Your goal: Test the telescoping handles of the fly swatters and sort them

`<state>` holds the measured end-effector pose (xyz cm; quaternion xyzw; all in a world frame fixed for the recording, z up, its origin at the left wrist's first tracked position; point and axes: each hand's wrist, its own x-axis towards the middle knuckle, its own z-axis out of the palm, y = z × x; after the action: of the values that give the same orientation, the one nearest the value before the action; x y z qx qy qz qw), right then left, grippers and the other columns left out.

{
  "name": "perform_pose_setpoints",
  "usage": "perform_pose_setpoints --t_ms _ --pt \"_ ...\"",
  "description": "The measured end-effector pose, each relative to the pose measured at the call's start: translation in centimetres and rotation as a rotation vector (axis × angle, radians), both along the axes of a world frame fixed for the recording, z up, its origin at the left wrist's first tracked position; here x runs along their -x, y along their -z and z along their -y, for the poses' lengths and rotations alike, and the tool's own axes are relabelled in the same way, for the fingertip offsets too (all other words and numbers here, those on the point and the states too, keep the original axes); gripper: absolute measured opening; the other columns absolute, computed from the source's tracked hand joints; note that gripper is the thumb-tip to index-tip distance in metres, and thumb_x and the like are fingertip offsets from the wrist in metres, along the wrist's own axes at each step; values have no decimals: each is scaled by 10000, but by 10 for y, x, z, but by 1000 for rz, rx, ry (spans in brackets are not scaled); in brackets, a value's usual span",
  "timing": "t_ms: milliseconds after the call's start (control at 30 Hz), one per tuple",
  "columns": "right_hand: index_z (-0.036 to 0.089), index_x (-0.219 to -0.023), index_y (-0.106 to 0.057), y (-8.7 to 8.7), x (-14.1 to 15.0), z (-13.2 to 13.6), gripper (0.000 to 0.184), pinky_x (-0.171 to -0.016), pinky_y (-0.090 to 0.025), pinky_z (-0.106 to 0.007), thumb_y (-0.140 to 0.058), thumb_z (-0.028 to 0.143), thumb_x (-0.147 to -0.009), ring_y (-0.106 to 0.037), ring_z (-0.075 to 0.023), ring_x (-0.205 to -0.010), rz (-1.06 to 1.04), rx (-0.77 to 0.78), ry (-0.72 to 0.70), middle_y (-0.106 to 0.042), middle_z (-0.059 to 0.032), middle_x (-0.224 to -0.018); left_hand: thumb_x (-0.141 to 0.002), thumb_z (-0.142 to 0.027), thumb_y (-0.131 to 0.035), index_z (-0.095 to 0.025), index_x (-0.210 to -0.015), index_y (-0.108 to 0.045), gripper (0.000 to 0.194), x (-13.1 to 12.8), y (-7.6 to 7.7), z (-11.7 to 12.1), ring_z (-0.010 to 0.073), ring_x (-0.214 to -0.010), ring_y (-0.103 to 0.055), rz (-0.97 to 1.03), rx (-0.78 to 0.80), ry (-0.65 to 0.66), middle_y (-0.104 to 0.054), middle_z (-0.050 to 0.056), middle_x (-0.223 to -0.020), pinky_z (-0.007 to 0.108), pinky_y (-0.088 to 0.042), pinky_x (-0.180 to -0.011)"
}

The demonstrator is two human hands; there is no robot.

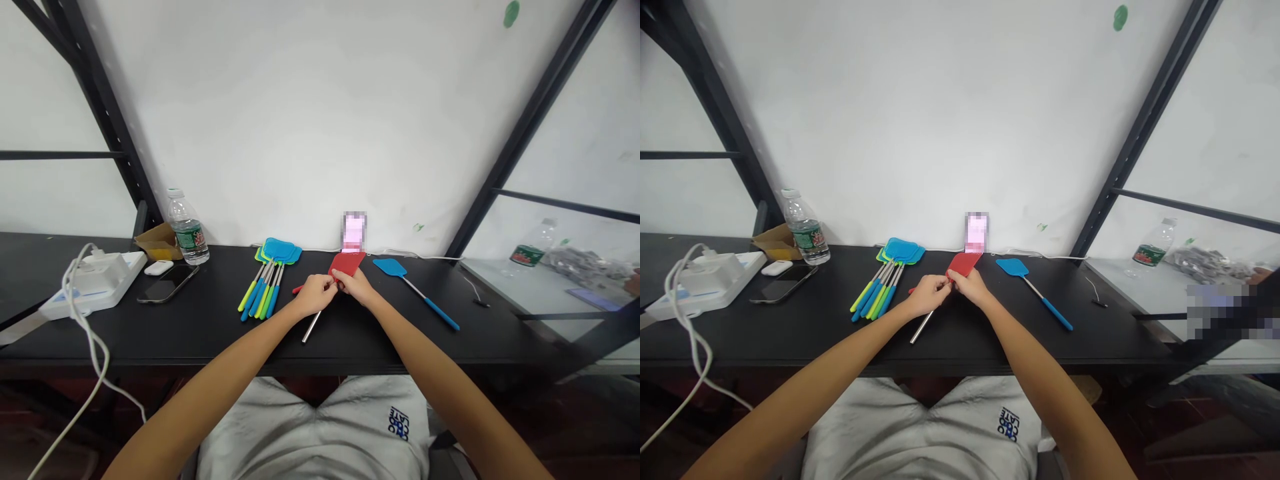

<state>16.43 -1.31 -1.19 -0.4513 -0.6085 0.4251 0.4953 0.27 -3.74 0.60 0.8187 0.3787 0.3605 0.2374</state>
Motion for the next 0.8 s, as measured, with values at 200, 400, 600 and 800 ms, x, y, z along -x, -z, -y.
perform_pose_setpoints --t_ms 200,400,600,800 --pt "164 -761 -608 -6 3 5 309 -380 -280 -207 -667 467 -767 -411 -80 -419 -21 26 23 -507 22 -525 -794 -197 -451 -167 -576 -504 226 0 0 -1 93 -494 -407 28 49 5 -481 -41 -488 219 -269 -516" --pt "164 -759 -600 -12 4 8 336 -377 -268 -203 -683 489 -748 -412 -77 -423 -52 34 -3 -502 24 -531 -786 -199 -448 -168 -575 -484 215 1 1 -2 83 -467 -405 71 89 30 -477 -47 -472 210 -279 -500" --pt "167 -746 -584 -19 6 13 363 -374 -254 -206 -687 514 -733 -395 -73 -410 -61 45 -9 -501 26 -528 -793 -228 -438 -176 -593 -468 209 1 3 -3 79 -427 -418 132 181 71 -476 -50 -456 200 -303 -463" --pt "170 -740 -577 -24 6 16 383 -371 -247 -210 -677 539 -736 -388 -71 -397 -54 41 -31 -508 25 -520 -806 -246 -441 -175 -620 -478 203 1 6 -6 69 -404 -406 161 207 100 -463 -60 -441 186 -288 -440"
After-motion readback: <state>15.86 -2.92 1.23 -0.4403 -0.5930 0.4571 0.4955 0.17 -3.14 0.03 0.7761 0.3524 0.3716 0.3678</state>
